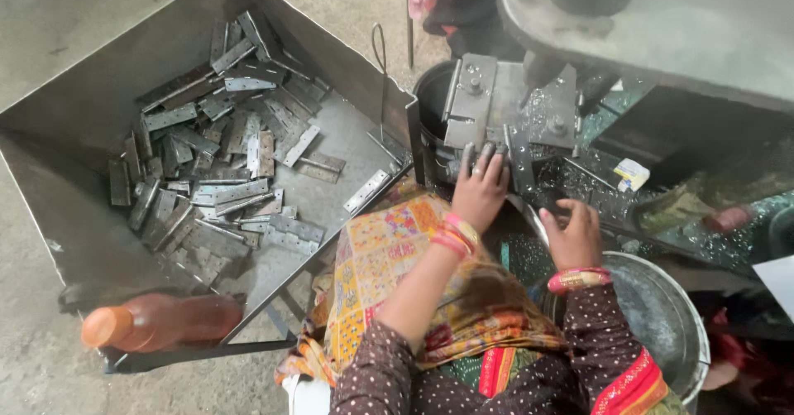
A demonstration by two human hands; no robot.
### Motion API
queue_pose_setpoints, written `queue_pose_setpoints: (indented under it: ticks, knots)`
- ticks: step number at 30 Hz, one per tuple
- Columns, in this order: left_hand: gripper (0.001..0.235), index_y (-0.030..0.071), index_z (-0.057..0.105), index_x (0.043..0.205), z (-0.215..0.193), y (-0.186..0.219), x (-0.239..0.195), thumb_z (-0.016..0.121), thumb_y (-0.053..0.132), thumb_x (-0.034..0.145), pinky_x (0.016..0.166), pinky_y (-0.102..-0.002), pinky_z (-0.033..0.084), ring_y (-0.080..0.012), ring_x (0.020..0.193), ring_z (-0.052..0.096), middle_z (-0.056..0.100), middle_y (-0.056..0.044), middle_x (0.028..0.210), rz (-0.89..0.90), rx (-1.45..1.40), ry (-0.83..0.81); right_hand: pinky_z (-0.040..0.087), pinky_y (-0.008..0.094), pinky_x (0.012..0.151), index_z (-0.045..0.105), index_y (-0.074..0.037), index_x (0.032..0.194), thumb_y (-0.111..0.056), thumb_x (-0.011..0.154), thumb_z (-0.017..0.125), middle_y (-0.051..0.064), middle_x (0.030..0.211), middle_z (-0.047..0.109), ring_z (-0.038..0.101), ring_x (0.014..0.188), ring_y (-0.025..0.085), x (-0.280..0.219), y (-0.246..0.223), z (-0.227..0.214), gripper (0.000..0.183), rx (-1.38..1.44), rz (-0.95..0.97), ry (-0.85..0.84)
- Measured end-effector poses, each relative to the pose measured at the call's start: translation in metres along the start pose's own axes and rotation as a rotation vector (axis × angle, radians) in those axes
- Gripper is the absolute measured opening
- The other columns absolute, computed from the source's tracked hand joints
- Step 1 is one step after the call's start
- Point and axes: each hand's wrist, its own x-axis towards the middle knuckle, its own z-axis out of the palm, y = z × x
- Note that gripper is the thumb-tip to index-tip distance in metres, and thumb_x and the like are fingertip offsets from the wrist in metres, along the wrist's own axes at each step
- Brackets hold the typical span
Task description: The person picks up a metal hinge from a bin, places it into a press machine, operates the machine with a lever, and then removes the hinge.
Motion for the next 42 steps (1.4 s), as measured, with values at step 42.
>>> queue_pose_setpoints:
  ticks: [42]
  knots:
    - [0.042,0.004,0.065,0.128,0.024,-0.007,0.046,0.057,0.019,0.09,0.122,-0.055,0.028,-0.0287,0.141,0.05,0.056,-0.01,0.142,-0.309,-0.069,-0.311,0.056,0.053,0.076,0.064,-0.002,0.111,-0.049,0.083,0.077,0.025,0.092,0.073,0.071,0.087,0.045,-0.031,0.093,0.079,0.057,-0.277,0.055,-0.519]
